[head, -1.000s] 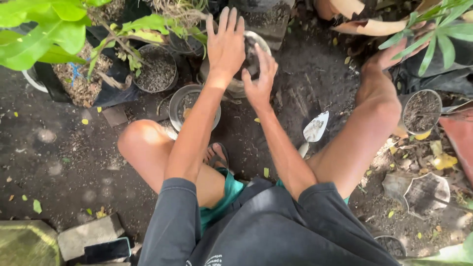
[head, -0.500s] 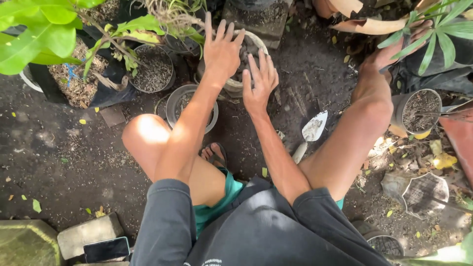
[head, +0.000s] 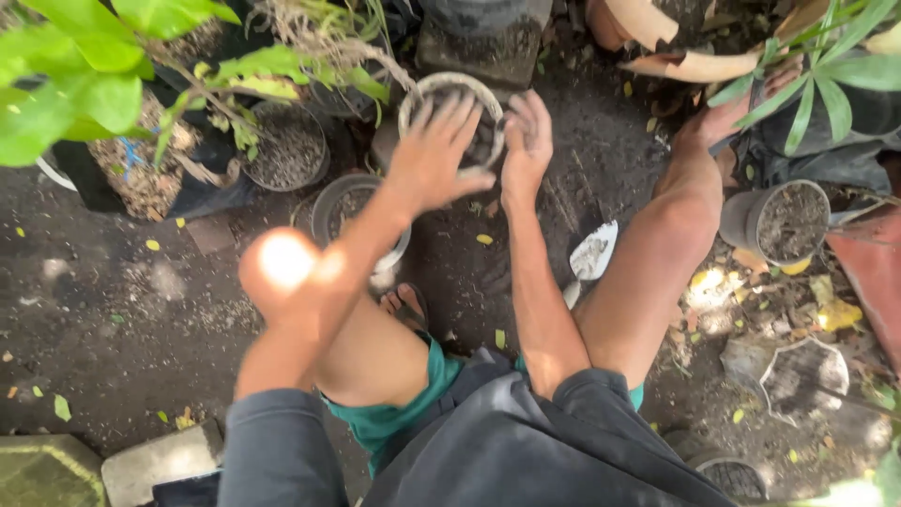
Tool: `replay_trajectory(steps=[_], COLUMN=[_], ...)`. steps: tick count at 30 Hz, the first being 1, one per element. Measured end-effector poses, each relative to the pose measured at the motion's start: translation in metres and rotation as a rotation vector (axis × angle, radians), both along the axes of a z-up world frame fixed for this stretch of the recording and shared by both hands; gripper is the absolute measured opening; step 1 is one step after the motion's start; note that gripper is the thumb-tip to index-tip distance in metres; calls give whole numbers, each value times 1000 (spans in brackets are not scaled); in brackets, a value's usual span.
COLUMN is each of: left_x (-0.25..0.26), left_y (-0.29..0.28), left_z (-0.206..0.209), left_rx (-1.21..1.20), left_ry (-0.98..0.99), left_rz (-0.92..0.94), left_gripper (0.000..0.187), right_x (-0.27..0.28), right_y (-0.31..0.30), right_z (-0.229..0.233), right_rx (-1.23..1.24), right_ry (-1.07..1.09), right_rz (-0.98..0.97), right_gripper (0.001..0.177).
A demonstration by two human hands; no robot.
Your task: Leveling and compacting soil in a small pot using a hand trowel and fingers.
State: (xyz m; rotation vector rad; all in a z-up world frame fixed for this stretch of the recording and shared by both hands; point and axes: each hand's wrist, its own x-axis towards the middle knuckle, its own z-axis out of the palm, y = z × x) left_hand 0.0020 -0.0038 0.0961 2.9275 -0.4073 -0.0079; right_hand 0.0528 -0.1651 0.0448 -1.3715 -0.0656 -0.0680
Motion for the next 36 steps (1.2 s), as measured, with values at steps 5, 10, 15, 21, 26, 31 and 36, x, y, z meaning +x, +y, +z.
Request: replay_trajectory(steps=[5, 10, 15, 21, 26, 31, 36], left_x=[-15, -12, -9, -19, -16, -14, -12], left_y=[-8, -2, -4, 5, 10, 14, 21], left_z=[18, 8, -9, -10, -20, -30, -56], left_rx=[-124, -262, -437, -492, -522, -571, -443], left_ry=[40, 23, -292, -414, -438, -481, -681], left_rz=[130, 169, 207, 104, 52, 28, -94], left_gripper=[82, 59, 74, 48, 41, 38, 43], right_x=[13, 29, 42, 23, -3, 0, 7], right_y=[10, 6, -2, -3, 5, 3, 2], right_z=[-32, -32, -52, -33, 0, -6, -23], right_rx=[-236, -275, -361, 13, 38, -92, -142], right_ry=[-48, 142, 250, 507, 498, 403, 394], right_rz=[-34, 78, 230, 287, 283, 217, 180], right_gripper=[53, 62, 44, 52, 63, 52, 45])
